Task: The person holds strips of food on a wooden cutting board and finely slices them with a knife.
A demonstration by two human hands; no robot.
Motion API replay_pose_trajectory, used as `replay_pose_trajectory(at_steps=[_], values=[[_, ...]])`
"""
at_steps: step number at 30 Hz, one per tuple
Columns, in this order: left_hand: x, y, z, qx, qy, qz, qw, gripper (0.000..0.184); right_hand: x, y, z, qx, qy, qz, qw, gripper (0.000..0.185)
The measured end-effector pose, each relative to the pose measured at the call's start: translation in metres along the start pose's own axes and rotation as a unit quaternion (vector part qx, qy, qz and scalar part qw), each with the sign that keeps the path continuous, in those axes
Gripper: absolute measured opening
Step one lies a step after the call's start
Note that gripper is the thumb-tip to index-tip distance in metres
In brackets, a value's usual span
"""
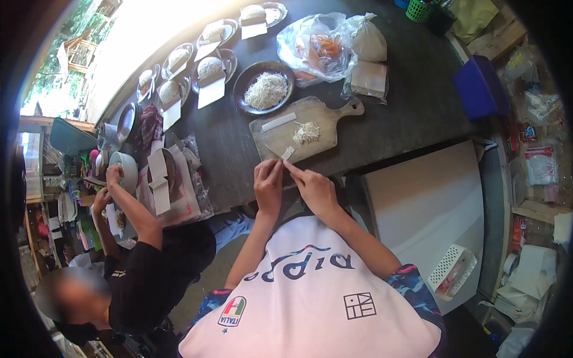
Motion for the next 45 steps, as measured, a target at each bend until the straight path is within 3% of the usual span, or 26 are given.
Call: replay_pose_trajectory(at_steps=[14,20,26,32,35,45], values=[[-0.001,-0.001,-0.001,-0.009,-0.006,-0.003,1.000,0.020,-0.017,0.000,-0.013,-0.024,-0.027,0.013,0.999,0.046],[-0.001,-0.002,-0.002,-0.009,-0.003,-0.005,1.000,0.019,0.004,0.003,0.008,-0.008,0.023,-0.028,0.999,0.048],[-0.003,-0.002,0.000,-0.013,-0.006,-0.006,1.000,0.022,-0.012,-0.005,-0.012,-0.038,-0.036,0.032,0.998,0.048],[-0.006,-0.004,0.000,-0.013,-0.003,-0.009,1.000,0.022,-0.001,0.005,0.010,-0.043,0.021,-0.034,0.998,0.049],[-0.005,-0.006,0.000,-0.023,-0.009,-0.005,1.000,0.023,-0.011,-0.008,-0.011,-0.041,-0.036,0.027,0.998,0.047],[-0.007,-0.008,0.001,-0.021,0.006,-0.002,1.000,0.023,-0.010,-0.006,-0.006,-0.035,-0.016,0.004,0.999,0.048]])
Point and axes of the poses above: each hand's wrist, its own x-axis towards the middle knuckle, its own z-axis out of the palm, y = z × x, the point moved 3 cm from there along x, towards the middle knuckle, and after that the axes turned 3 degrees about y, right-handed, at the moved point
